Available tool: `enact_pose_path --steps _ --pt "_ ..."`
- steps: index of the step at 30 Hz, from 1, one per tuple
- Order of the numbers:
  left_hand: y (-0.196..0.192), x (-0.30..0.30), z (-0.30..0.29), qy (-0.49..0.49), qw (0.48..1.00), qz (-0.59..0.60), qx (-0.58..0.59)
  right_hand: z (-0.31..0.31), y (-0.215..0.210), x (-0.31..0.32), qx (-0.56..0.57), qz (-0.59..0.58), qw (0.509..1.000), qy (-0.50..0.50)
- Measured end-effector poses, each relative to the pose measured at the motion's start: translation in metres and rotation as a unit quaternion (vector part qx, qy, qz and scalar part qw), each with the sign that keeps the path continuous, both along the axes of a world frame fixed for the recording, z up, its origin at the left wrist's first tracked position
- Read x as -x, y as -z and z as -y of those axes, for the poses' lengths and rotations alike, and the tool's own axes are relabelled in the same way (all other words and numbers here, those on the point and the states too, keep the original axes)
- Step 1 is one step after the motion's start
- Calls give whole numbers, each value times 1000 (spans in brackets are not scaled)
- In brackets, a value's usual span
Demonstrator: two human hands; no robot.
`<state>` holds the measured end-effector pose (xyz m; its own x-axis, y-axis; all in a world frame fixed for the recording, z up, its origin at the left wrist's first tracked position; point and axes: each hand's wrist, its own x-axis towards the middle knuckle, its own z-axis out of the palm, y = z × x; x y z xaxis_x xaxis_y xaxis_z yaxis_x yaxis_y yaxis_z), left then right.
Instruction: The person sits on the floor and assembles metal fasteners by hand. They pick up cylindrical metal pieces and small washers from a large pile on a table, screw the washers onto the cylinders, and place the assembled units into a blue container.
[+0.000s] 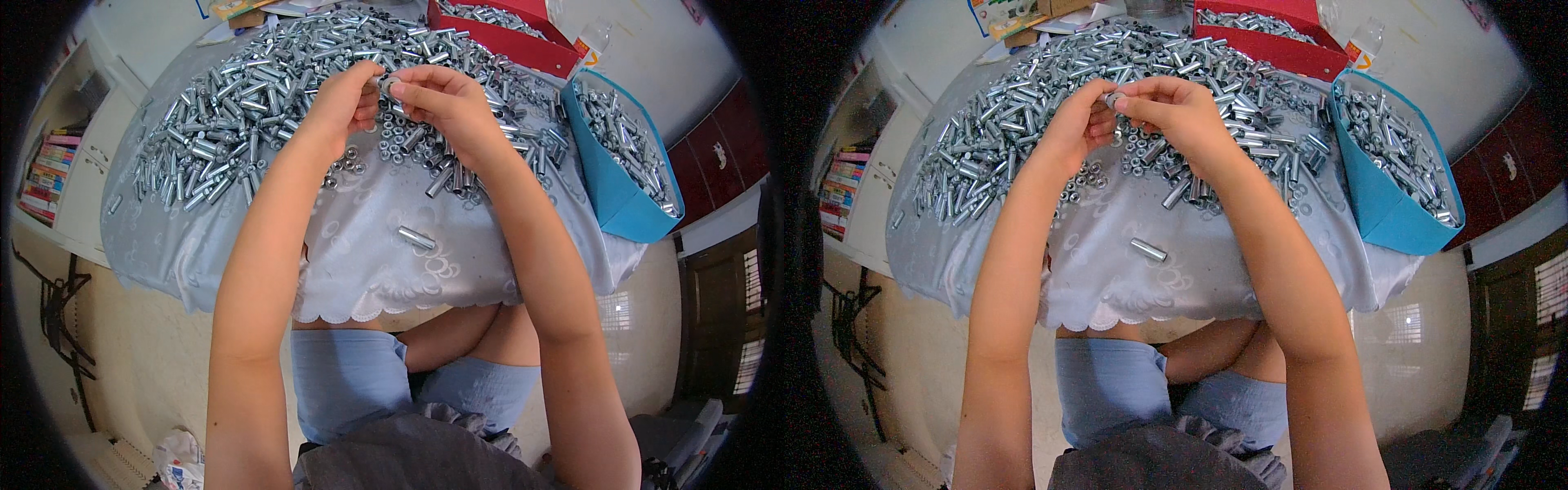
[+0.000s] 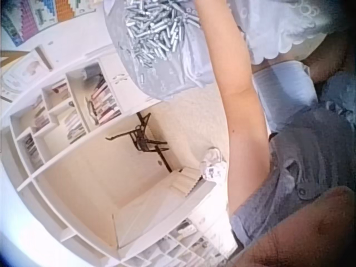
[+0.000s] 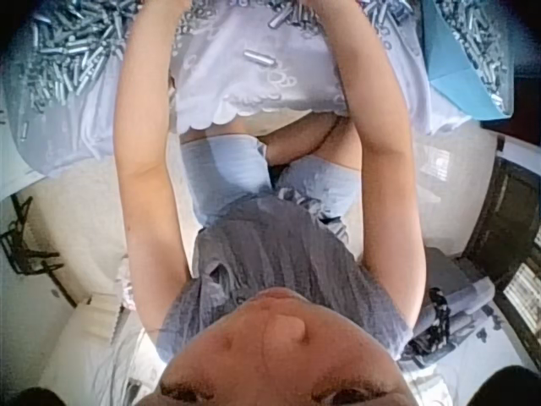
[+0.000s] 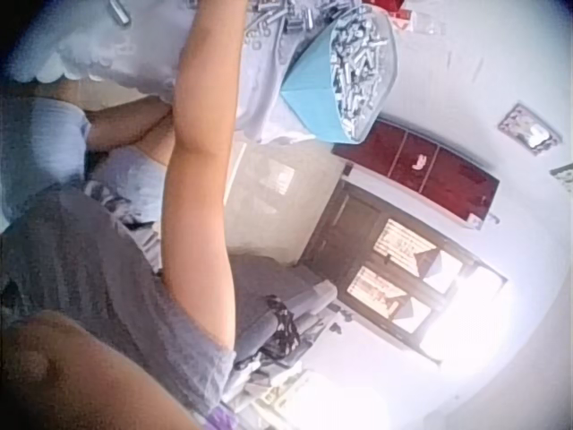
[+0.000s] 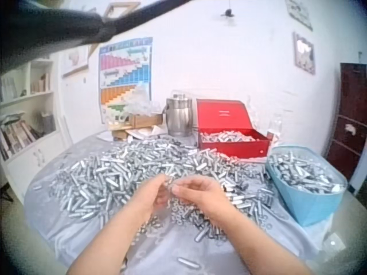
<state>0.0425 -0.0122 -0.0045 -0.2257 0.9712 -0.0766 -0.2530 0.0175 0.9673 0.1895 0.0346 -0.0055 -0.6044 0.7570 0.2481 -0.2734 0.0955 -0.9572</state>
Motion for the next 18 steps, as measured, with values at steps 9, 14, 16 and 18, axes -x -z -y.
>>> enact_pose_path --steps 9,14,16,18 --pt "-2 -2 -1 8 999 37 3 2 -5 -1 2 -3 1000 -13" --pt "-2 -1 1 26 997 73 11 1 -4 0 13 3 1000 -1" --pt "-4 -4 1 25 995 91 34 0 -4 -1 15 -1 1000 -4" --pt "-6 -8 2 33 992 117 34 -1 -5 -4 11 -8 1000 -11"
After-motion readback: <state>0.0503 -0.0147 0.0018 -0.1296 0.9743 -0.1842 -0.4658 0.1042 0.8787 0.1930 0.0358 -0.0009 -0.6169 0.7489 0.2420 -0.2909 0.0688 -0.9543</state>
